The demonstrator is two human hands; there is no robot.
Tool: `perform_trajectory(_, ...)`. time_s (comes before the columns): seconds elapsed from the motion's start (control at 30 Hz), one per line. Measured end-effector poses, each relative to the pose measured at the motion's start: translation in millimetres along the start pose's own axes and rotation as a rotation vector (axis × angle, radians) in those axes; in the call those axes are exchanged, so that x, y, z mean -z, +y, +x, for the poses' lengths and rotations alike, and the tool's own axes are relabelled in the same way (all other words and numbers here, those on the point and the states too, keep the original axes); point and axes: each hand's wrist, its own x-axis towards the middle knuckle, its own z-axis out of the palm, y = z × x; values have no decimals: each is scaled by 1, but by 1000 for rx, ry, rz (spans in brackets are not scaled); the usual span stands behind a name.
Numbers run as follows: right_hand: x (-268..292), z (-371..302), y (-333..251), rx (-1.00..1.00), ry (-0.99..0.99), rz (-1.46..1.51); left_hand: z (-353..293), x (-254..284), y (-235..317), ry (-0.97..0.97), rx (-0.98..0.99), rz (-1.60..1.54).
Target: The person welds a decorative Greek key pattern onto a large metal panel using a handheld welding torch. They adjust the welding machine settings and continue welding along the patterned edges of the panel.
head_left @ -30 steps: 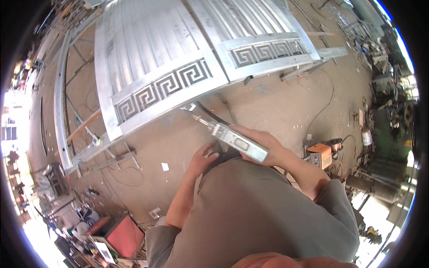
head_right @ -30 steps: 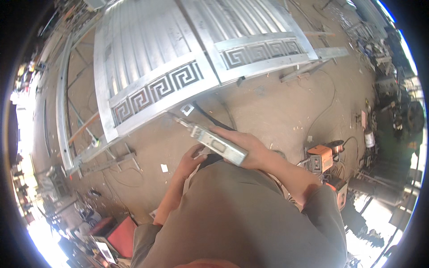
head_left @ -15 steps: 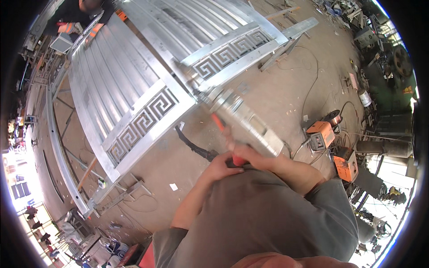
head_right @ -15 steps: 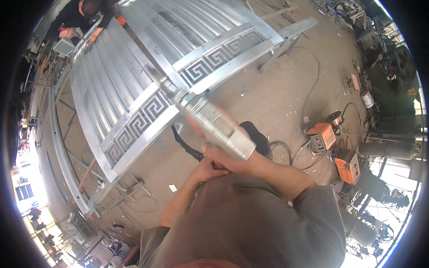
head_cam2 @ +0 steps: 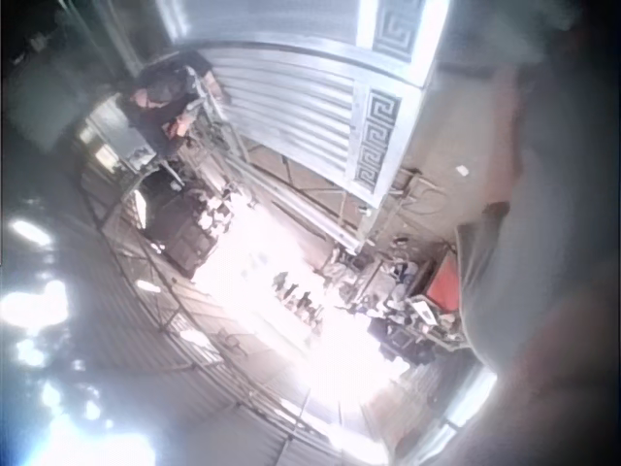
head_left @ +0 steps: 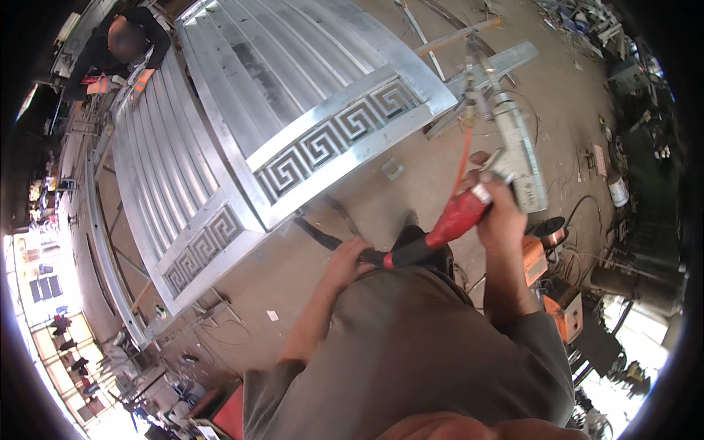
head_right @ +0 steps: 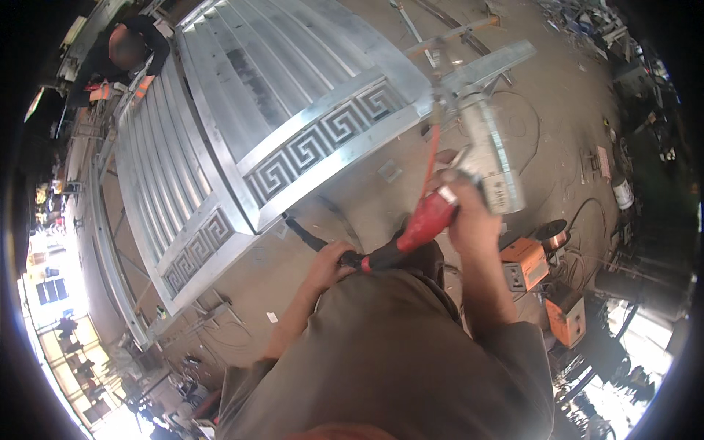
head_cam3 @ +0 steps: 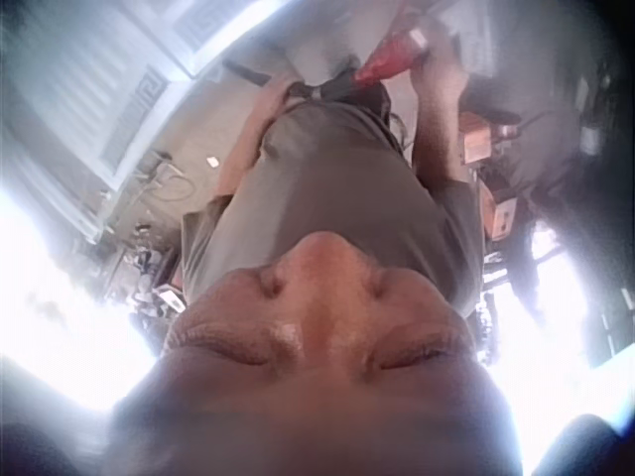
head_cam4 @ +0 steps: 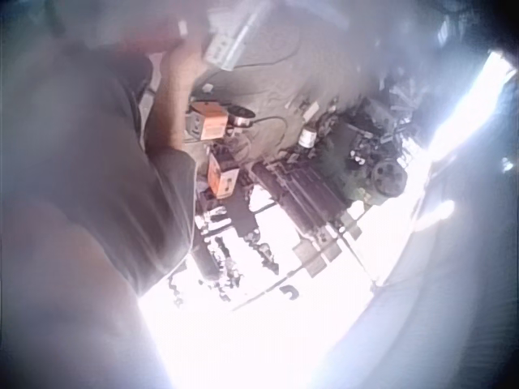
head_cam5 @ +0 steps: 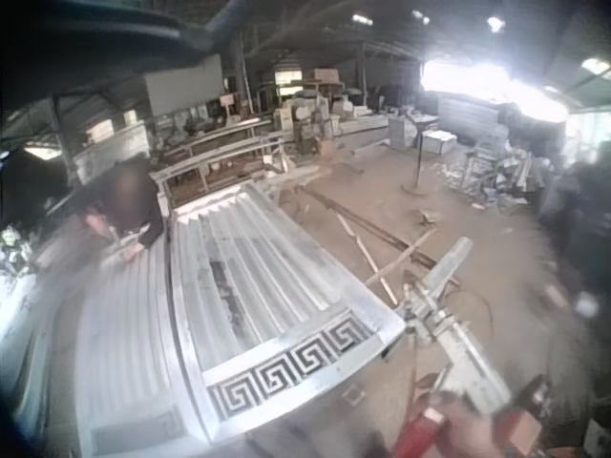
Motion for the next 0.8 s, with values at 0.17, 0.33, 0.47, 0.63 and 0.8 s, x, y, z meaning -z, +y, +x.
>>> perform_trajectory(0.17,67,76,-71,379,122,-147,119,-37,61,-56,-139,-5)
perform_trajectory(0.33,125,131,-98,260,351,-185,210,-64,84,-303,-153,15)
perform_trajectory(0.47,162,175,-124,199,326,-294,265,-77,83,-178,-255,42)
perform_trajectory(0.63,170,260,-150,298,185,-579,304,-65,45,-319,119,-41)
perform_trajectory(0.8,155,337,-153,223,102,-844,321,-52,3,-248,397,-71)
